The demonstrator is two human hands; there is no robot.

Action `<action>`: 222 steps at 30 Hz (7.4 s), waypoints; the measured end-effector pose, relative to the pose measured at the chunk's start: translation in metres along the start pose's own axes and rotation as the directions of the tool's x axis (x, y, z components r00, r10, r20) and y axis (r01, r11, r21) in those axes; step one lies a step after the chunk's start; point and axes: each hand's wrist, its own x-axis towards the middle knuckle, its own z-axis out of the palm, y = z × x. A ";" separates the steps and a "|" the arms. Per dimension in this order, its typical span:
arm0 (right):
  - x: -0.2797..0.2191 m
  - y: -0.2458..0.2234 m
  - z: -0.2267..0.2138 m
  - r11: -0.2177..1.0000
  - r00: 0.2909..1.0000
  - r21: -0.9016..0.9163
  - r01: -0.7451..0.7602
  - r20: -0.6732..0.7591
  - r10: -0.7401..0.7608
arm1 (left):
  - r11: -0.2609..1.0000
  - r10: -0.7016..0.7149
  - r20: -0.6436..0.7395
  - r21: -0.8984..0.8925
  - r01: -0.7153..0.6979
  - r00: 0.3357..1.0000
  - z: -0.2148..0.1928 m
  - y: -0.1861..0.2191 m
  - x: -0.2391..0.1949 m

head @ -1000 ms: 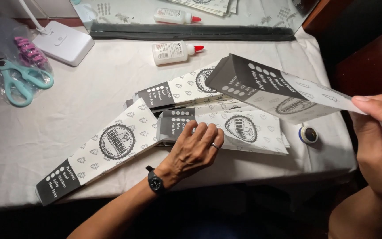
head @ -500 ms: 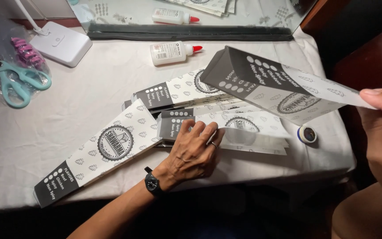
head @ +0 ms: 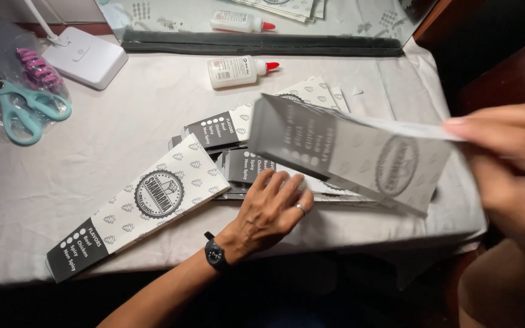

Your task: Folding, sorting, and stacking printed cardboard sleeves for shawarma packaging.

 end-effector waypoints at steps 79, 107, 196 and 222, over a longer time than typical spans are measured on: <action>0.010 -0.056 0.144 0.425 0.929 0.827 -0.368 0.311 0.199 | 0.588 -0.554 0.416 -0.418 0.693 0.721 -0.195 -0.032 -0.039; -0.031 0.003 0.097 0.903 0.936 0.296 -0.311 -0.067 0.344 | 0.674 -0.537 0.482 -0.247 0.696 0.692 -0.206 -0.058 -0.107; -0.004 -0.052 0.045 0.893 0.908 -0.257 0.369 -0.106 -0.406 | 0.404 -0.471 0.668 -0.417 0.814 0.576 -0.065 -0.037 0.089; -0.180 0.134 0.018 0.917 0.992 -0.398 -0.006 -0.120 -0.046 | 0.928 -0.246 0.320 -0.193 0.318 0.915 -0.028 -0.081 0.062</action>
